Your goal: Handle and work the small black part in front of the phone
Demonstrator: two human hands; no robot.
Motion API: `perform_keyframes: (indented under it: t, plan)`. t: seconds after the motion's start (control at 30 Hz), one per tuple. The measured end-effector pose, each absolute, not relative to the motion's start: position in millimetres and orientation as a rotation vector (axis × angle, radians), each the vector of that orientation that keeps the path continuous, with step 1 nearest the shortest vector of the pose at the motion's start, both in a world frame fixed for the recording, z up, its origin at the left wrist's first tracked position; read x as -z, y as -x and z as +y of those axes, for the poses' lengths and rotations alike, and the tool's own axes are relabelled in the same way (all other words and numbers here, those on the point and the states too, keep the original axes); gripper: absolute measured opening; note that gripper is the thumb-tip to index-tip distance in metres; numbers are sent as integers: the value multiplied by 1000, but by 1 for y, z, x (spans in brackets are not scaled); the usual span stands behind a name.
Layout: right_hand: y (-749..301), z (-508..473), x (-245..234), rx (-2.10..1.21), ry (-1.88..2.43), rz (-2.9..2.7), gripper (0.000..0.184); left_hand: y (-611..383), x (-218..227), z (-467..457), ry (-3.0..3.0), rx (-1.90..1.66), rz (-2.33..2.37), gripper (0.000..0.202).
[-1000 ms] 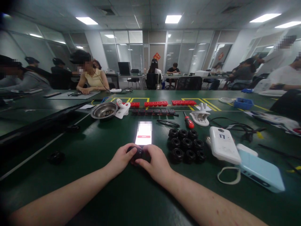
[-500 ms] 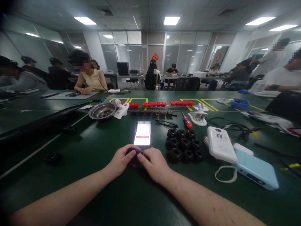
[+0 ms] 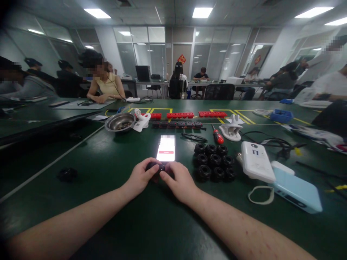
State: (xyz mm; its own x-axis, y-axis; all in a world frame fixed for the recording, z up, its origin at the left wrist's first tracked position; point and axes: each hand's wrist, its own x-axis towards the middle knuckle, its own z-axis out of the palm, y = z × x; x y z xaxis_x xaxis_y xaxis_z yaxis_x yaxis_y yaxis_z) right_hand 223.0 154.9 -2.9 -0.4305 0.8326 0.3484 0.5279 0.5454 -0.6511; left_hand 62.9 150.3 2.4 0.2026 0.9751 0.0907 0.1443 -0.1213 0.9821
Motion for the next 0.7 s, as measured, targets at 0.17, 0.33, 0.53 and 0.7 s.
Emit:
perform_keyframes:
  t: [0.17, 0.33, 0.53, 0.7]
  plan:
    - [-225, 158, 4, -568, 1080, -2237, 37, -64, 1, 152, -1561, -988, 1100, 27]
    - [-222, 157, 5, -540, 1157, -2134, 25, -62, -2, 153, -1607, -924, 1149, 32]
    - [-220, 153, 4, -552, 1133, -2062, 31, -60, -1, 154, -1637, -978, 1233, 30]
    - [-223, 155, 3, -580, 1136, -2131, 22, -62, -2, 152, -1534, -1020, 1125, 28]
